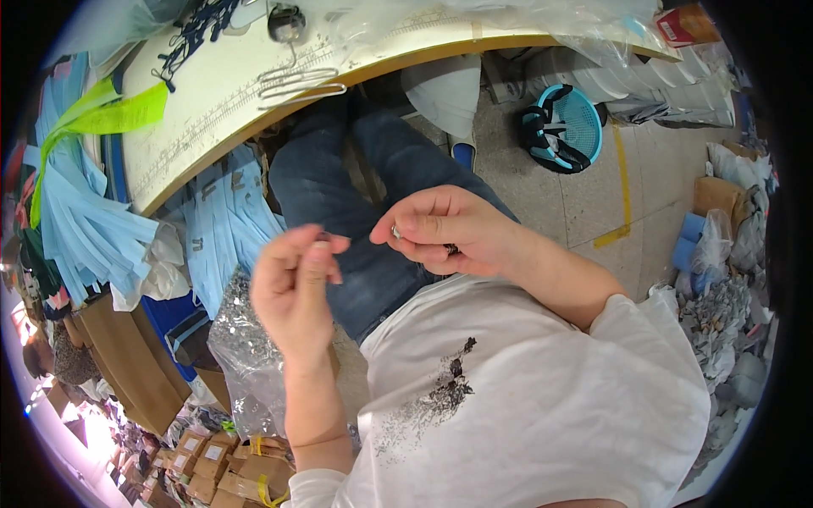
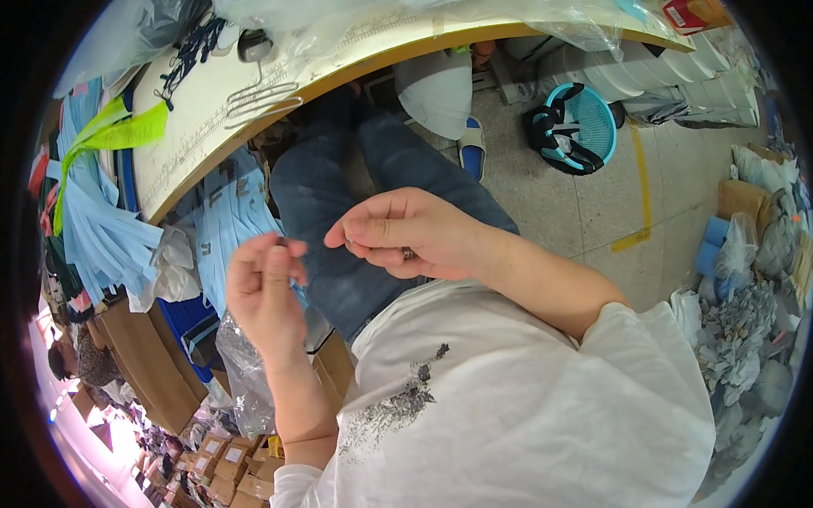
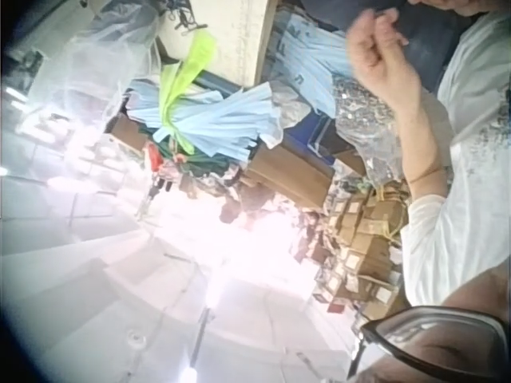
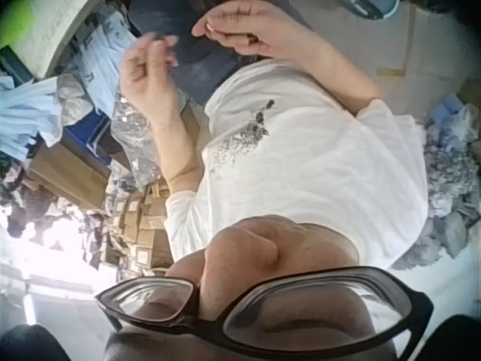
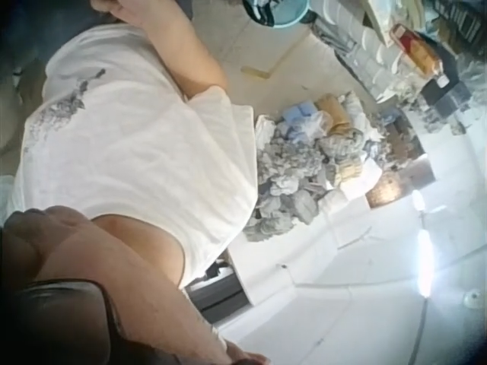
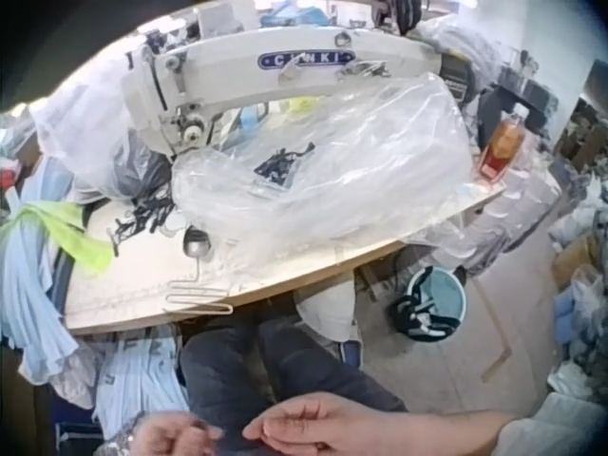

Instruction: Manually attaching small metal hardware components to blue fabric loops at a workshop table.

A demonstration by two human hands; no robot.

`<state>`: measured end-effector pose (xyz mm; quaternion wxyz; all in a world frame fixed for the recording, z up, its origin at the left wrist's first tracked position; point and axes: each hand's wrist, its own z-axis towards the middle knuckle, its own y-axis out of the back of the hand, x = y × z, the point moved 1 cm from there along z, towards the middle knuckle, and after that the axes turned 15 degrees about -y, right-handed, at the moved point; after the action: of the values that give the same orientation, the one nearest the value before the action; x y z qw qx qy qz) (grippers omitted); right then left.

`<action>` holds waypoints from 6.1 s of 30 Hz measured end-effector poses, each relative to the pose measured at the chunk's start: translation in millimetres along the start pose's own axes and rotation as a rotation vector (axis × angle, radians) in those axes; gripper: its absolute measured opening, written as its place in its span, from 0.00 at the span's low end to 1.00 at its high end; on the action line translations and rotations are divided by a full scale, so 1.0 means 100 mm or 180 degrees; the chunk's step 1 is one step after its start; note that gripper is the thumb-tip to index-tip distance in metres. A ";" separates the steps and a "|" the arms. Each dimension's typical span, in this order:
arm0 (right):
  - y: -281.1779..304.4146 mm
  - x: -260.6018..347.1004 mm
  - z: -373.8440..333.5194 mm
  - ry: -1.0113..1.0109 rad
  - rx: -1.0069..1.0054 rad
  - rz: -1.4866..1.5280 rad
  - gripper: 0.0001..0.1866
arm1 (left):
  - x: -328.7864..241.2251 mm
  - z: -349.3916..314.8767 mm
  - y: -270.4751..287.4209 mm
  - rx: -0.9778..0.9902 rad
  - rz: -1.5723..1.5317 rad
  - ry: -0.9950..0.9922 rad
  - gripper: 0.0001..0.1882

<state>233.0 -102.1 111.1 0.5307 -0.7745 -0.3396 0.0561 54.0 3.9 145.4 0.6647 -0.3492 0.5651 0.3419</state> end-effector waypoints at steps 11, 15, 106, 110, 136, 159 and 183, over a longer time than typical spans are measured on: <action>-0.14 -0.10 0.16 0.0051 -0.0190 -0.0033 0.13 | 0.14 -0.34 -0.10 0.0296 0.1057 -0.0927 0.03; -0.13 -0.17 0.20 0.0021 -0.0179 0.0047 0.09 | 0.12 -0.34 -0.11 0.0210 0.1388 -0.1099 0.04; -0.14 -0.08 0.14 0.0728 -0.1328 -0.1422 0.10 | 0.30 -0.25 -0.05 0.0560 0.0101 -0.0030 0.10; -0.11 -0.09 0.14 0.0988 -0.1355 -0.1720 0.09 | 0.27 -0.26 -0.05 0.0367 0.0031 0.0214 0.09; -0.05 -0.10 0.16 0.0919 -0.1326 -0.0719 0.09 | 0.35 -0.26 -0.04 0.0027 -0.0472 0.0079 0.10; -0.01 -0.11 0.13 0.0182 -0.0529 0.0485 0.08 | -0.79 1.86 -1.07 0.1111 -0.0075 -0.1437 0.16; 0.15 -0.12 0.22 -0.0381 -0.0425 -0.0033 0.12 | 0.15 2.52 1.09 -0.0062 0.2934 -0.0891 0.20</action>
<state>220.9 -95.0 85.3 0.4568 -0.8017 -0.3777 0.0767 92.4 276.0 151.6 0.5104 -0.0192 0.5629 0.6499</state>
